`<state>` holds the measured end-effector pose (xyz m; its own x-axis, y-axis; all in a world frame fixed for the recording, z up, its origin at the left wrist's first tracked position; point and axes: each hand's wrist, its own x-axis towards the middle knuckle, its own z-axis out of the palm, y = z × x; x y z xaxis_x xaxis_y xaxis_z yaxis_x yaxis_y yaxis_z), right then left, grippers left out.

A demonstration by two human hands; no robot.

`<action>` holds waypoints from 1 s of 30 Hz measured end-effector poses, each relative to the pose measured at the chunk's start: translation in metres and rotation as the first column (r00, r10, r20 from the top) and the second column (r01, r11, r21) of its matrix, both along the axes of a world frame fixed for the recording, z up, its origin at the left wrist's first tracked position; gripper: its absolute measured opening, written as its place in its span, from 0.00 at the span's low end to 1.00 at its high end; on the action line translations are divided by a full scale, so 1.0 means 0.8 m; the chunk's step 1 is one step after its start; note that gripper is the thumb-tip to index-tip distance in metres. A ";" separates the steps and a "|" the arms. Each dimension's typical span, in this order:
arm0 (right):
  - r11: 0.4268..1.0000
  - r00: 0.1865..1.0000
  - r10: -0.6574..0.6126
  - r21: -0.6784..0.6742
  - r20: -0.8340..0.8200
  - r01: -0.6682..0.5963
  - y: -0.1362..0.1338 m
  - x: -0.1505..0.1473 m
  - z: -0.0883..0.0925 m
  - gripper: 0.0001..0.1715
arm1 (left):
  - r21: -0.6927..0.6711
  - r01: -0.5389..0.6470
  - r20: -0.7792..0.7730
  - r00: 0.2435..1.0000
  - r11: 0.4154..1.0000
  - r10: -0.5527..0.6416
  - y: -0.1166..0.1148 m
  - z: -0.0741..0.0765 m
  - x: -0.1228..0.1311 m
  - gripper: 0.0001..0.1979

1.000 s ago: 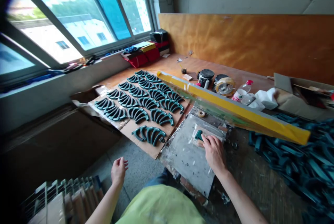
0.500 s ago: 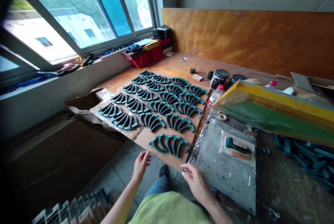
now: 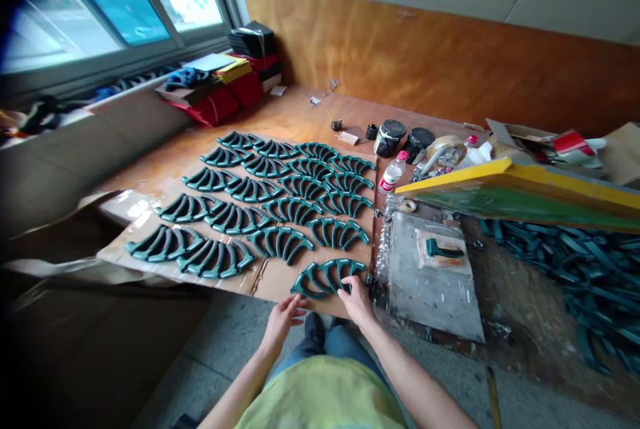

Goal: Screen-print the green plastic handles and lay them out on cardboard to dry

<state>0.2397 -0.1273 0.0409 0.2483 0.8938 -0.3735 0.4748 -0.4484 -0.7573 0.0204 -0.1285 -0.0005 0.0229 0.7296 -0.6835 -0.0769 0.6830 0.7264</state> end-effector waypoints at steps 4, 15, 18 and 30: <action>0.999 0.999 0.035 0.038 0.025 -0.036 0.010 -0.015 -0.003 0.12 | 0.032 -0.041 -0.007 0.999 0.999 0.041 0.012 0.001 -0.004 0.31; 0.992 0.967 -0.001 0.123 -0.255 0.034 0.037 0.056 -0.008 0.20 | 0.090 -0.055 -0.200 0.977 0.994 0.072 0.030 0.012 -0.060 0.31; 0.975 0.978 -0.087 0.187 -0.189 0.123 0.065 0.092 -0.020 0.21 | 0.220 -0.145 -0.313 0.926 0.965 0.210 0.045 0.021 -0.109 0.31; 0.863 0.869 -0.483 -0.231 -0.109 0.450 0.108 0.092 -0.033 0.20 | 0.417 -0.184 -0.722 0.528 0.890 0.447 0.270 0.082 -0.404 0.19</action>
